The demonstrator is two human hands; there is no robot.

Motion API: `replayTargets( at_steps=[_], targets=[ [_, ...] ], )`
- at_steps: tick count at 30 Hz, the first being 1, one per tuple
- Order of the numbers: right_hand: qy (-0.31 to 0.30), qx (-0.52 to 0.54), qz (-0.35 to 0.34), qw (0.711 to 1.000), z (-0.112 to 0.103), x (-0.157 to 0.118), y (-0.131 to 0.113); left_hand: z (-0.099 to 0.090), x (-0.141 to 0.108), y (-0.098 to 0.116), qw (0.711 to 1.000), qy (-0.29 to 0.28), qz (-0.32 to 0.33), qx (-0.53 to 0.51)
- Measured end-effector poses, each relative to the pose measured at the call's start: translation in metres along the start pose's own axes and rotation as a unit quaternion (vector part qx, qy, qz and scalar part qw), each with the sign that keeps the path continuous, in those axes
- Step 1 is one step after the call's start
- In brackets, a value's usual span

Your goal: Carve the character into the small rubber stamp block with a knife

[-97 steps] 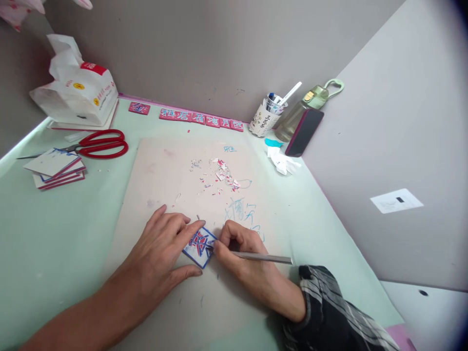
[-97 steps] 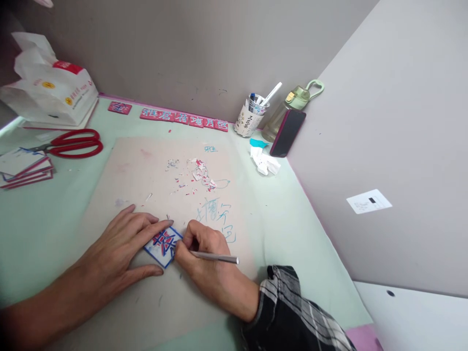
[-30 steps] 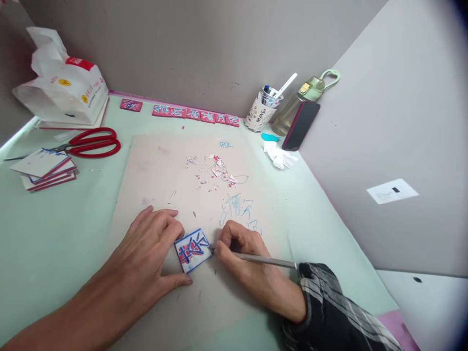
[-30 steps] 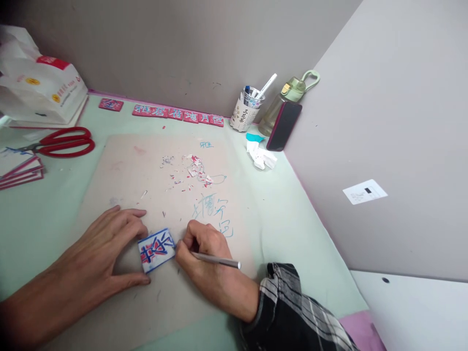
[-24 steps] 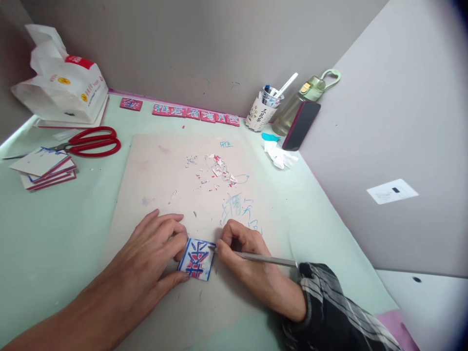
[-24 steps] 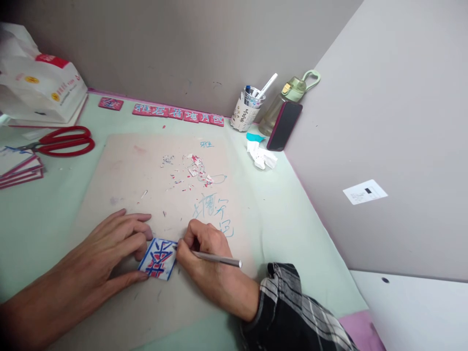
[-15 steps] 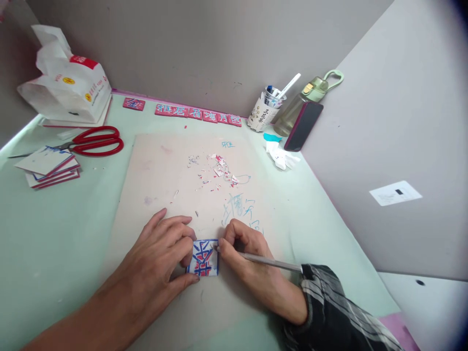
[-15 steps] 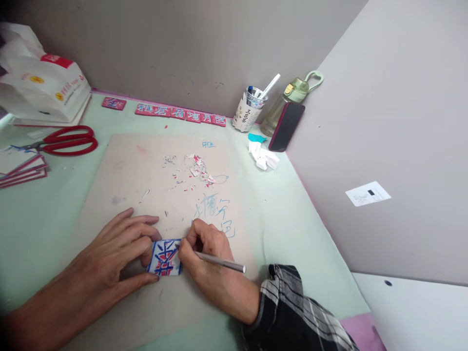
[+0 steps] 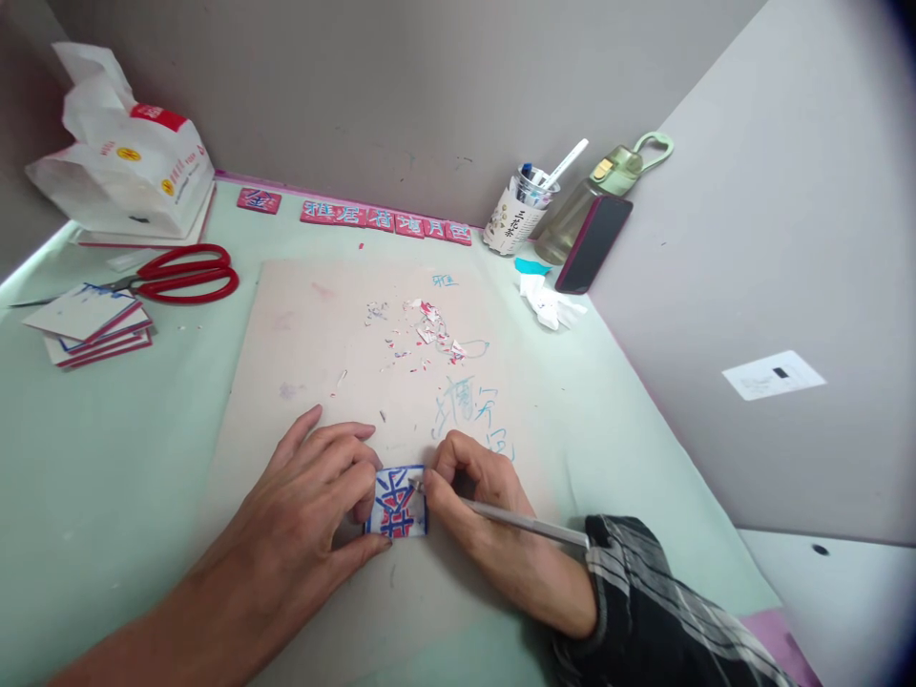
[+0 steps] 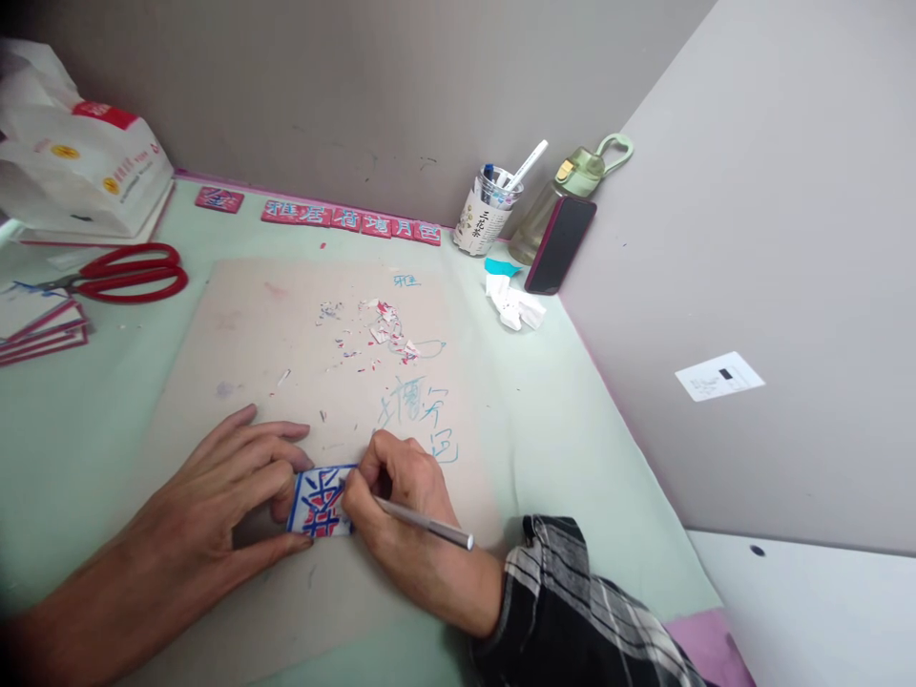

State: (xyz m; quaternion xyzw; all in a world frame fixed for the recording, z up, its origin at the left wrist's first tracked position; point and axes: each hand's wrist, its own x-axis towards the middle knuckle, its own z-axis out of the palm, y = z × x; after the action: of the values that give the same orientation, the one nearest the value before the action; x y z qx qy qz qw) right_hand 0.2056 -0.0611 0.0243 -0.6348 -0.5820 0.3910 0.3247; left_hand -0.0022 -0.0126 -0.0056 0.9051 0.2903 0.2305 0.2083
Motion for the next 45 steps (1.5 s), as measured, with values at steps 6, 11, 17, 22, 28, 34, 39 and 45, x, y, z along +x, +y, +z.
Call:
replayTargets(
  at_steps=[6, 11, 17, 22, 28, 34, 39, 45],
  targets=[
    [-0.007, 0.001, 0.009, 1.000, 0.000, -0.002, -0.004, 0.001, 0.001, 0.001, 1.000, 0.000, -0.003, -0.004],
    [-0.008, 0.002, 0.011, 1.000, 0.000, -0.001, -0.005, -0.001, 0.002, -0.001, 1.000, -0.007, -0.001, 0.003],
    [-0.006, 0.000, 0.003, 1.000, 0.001, -0.003, -0.004, 0.000, 0.001, -0.001, 1.000, -0.011, 0.005, 0.002],
    [-0.012, 0.000, 0.013, 1.000, 0.001, -0.004, -0.005, 0.005, -0.001, 0.002, 1.000, 0.021, -0.013, -0.009],
    [-0.010, -0.004, 0.005, 1.000, 0.003, -0.003, -0.005, 0.009, -0.003, 0.003, 0.999, 0.026, -0.012, -0.016],
    [-0.008, -0.001, 0.002, 1.000, 0.003, -0.002, -0.004, 0.010, -0.001, 0.001, 1.000, 0.011, -0.008, -0.005],
    [-0.005, -0.022, -0.030, 0.999, 0.003, -0.001, 0.001, 0.015, -0.003, -0.001, 1.000, 0.016, -0.006, 0.024],
    [-0.011, -0.079, -0.145, 0.986, 0.001, 0.000, 0.009, 0.013, -0.003, -0.003, 0.999, -0.018, 0.004, 0.026]
  ],
)
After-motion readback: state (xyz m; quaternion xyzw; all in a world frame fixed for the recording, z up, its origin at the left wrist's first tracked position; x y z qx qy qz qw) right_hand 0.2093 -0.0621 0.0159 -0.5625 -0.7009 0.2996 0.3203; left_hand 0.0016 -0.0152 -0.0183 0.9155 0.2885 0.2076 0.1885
